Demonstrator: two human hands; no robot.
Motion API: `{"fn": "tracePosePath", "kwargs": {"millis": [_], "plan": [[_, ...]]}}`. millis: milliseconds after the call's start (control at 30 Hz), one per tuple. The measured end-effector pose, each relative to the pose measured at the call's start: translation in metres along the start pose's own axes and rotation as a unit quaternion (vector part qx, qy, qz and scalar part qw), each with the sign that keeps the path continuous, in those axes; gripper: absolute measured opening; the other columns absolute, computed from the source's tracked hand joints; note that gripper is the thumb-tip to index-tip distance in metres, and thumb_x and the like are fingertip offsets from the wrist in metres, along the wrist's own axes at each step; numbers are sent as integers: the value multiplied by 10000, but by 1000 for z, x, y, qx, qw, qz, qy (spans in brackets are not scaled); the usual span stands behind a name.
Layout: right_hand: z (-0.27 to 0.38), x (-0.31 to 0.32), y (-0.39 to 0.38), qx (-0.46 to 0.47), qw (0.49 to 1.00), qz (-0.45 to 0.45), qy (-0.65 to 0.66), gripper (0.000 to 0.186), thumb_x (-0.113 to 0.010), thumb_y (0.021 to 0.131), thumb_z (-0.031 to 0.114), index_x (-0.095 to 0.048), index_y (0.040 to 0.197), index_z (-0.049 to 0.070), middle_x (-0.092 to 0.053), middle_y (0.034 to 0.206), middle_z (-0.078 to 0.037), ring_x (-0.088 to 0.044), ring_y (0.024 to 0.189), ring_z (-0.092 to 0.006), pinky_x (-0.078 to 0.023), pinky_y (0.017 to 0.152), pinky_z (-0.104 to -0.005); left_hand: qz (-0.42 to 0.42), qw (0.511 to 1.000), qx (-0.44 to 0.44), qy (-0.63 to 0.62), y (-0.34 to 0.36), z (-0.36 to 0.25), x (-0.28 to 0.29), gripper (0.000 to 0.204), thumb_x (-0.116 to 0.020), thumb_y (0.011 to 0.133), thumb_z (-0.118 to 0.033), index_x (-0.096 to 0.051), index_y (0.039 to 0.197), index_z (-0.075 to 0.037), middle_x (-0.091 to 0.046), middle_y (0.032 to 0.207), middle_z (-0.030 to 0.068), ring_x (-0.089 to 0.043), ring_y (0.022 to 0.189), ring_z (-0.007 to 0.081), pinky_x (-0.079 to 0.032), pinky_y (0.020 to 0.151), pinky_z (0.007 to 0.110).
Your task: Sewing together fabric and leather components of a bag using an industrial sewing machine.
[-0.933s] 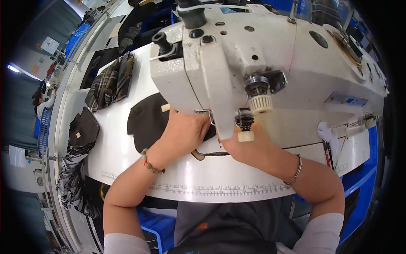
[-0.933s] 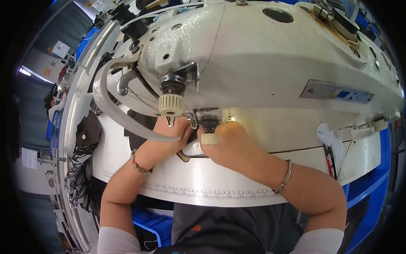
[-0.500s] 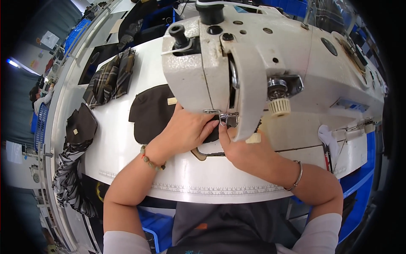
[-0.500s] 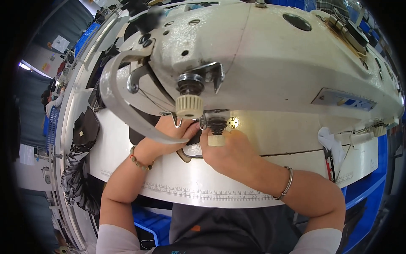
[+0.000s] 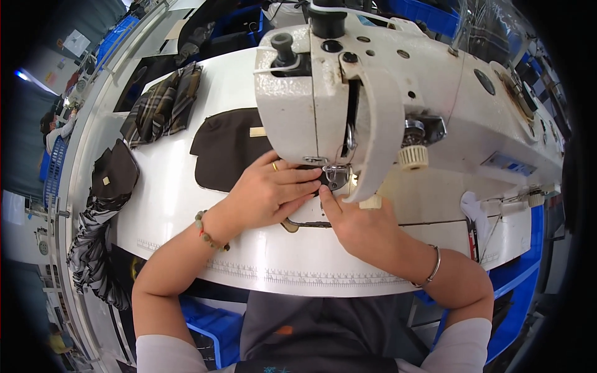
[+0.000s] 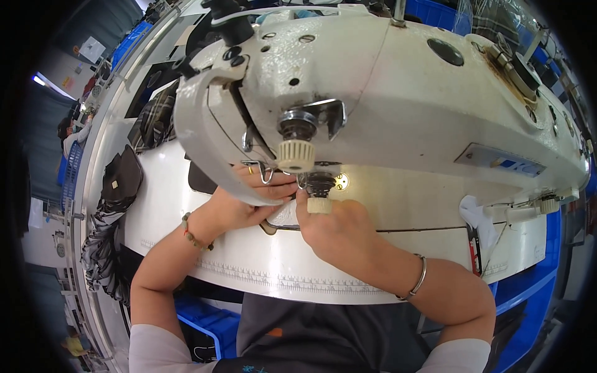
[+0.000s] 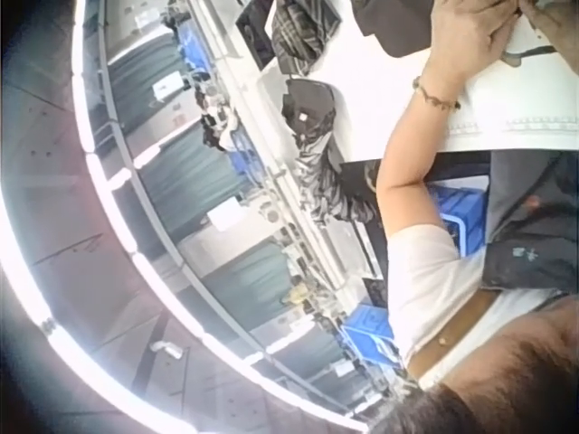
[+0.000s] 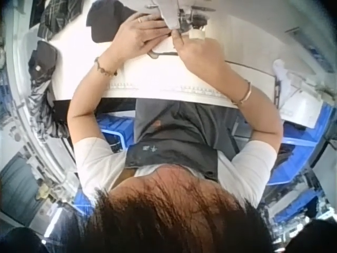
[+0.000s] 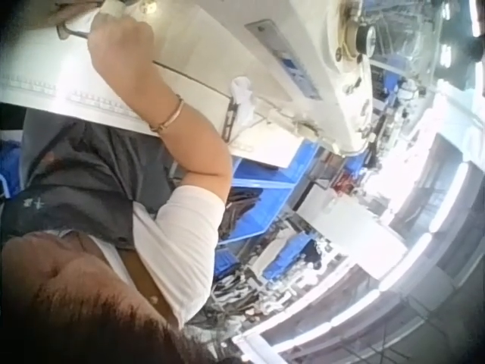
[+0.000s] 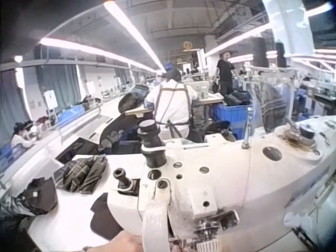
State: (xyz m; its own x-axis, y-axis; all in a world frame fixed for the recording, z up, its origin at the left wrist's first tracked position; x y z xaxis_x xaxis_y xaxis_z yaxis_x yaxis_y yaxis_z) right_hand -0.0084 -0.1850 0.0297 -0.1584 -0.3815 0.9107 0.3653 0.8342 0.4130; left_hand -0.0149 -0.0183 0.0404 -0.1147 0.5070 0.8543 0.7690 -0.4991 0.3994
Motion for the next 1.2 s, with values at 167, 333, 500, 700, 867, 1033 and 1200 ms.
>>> {"fn": "tracePosePath", "kwargs": {"millis": [167,333,500,700,867,1033,1200], "plan": [[0,-1,-1,-4,1000,25,-19,509,-659,691,93,-681,1180,-46,-511,505,-14,-510,413,-181,-405,415,-335,19,999,15,43,-1,-5,4,212,-726,849,-180,-764,1039,-95,-735,1133,37,-681,1075,228,-491,972,406],[-5,-6,-2,3,1000,22,5,496,-655,720,88,-669,1199,-43,-515,506,-21,-524,421,-196,-429,430,-348,26,996,30,85,1,-7,3,219,-700,871,-205,-765,1063,-121,-732,1146,24,-685,1063,199,-492,971,400],[-6,-2,-2,1,999,37,-20,424,-658,741,101,-694,1150,-5,-559,612,-4,-573,507,-178,-449,448,-331,49,991,42,118,5,-10,3,268,-685,873,-196,-742,1120,-110,-721,1174,35,-690,1041,204,-503,947,371],[-5,0,-2,13,1000,2,8,430,-660,712,91,-699,1123,-28,-537,508,-25,-530,420,-180,-425,427,-335,77,984,55,150,8,-26,5,319,-679,850,-169,-717,1151,-71,-709,1198,86,-702,1024,244,-537,890,329],[-5,4,-1,9,1000,-7,5,378,-659,715,99,-712,1072,-16,-534,492,-19,-535,415,-173,-415,421,-326,88,981,67,160,5,-35,1,324,-669,854,-183,-707,1144,-44,-705,1193,122,-717,990,271,-556,859,336],[-2,13,2,2,1000,-4,-11,337,-663,722,93,-709,1033,-29,-563,524,-30,-589,454,-187,-451,436,-328,107,979,74,157,-1,-45,0,356,-647,891,-228,-682,1172,-14,-680,1243,134,-710,1010,291,-551,852,336],[-5,23,6,-7,1000,4,-18,152,-673,708,101,-678,840,26,-586,571,-38,-628,516,-198,-478,471,-325,112,978,75,158,-20,-66,-11,532,-636,903,-399,-636,1252,3,-624,1333,158,-645,1148,337,-510,939,412]]}}
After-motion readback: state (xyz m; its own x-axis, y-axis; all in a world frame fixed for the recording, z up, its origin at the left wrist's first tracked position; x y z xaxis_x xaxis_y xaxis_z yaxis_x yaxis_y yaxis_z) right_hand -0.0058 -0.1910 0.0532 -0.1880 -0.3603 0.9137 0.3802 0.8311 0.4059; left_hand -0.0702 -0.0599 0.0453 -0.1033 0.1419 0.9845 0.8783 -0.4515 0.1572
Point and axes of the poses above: each hand's wrist, its own y-axis towards the middle knuckle, its own x-axis out of the back of the hand, z = x × y, the point moved 5 cm from there along y, towards the middle knuckle
